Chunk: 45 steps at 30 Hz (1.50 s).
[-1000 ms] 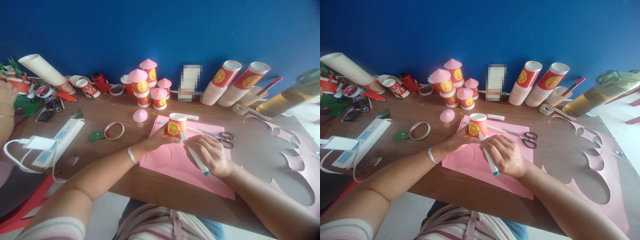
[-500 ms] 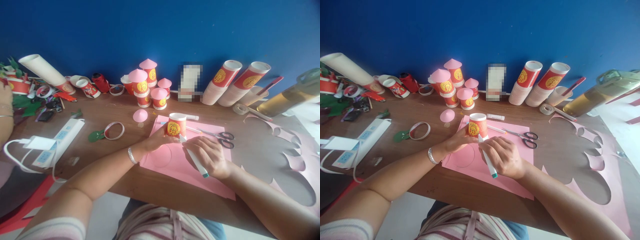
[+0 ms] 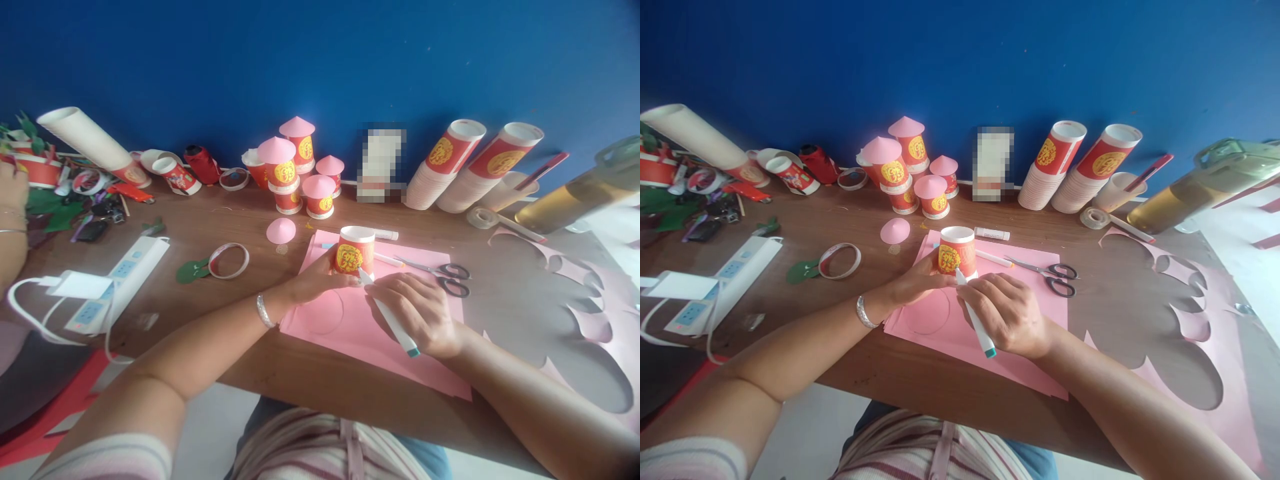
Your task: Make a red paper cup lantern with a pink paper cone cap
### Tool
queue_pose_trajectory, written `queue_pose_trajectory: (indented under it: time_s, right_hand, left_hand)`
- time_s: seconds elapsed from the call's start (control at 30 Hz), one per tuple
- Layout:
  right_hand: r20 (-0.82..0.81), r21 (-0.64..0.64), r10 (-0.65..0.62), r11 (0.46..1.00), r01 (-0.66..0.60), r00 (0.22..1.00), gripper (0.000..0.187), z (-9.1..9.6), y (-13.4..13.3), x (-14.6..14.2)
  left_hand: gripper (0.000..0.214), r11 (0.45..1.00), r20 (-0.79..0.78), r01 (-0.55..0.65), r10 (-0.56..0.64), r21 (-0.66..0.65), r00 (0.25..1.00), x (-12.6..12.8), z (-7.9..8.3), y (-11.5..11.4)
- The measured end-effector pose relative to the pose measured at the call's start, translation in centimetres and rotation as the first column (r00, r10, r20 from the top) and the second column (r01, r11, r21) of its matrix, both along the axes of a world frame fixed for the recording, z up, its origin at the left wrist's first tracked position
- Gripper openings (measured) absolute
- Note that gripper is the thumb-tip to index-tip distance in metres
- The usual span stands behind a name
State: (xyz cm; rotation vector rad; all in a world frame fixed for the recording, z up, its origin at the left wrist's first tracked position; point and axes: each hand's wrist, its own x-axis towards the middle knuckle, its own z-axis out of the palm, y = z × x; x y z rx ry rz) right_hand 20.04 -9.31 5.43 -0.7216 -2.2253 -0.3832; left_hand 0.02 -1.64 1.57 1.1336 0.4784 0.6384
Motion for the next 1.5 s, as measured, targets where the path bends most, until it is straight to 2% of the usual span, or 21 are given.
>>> queue_pose_trajectory:
  time_s: [0.43, 0.9, 1.27, 1.5]
  right_hand:
    - [0.012, -0.001, 0.01, 1.0, -0.01, 1.0, 0.02, -0.27, 0.16, -0.05]
    - [0.027, -0.012, -0.001, 1.0, 0.001, 1.0, 0.017, -0.54, 0.07, 0.08]
    - [0.022, -0.011, -0.013, 1.0, 0.013, 1.0, 0.019, -0.61, 0.11, 0.08]
    - [0.0, 0.035, 0.002, 0.999, -0.002, 1.0, 0.018, -0.61, 0.05, 0.17]
  left_hand:
    - [0.046, 0.999, -0.037, -0.024, 0.024, 0.023, 0.999, -0.13, -0.28, -0.02]
    - [0.034, 0.998, 0.007, 0.045, -0.045, 0.04, 0.999, 0.0, 0.09, 0.19]
    - [0.036, 0.999, -0.007, 0.03, -0.029, 0.022, 1.0, 0.03, -0.08, 0.22]
    - [0.038, 0.999, -0.01, 0.029, -0.029, 0.016, 1.0, -0.1, -0.38, 0.28]
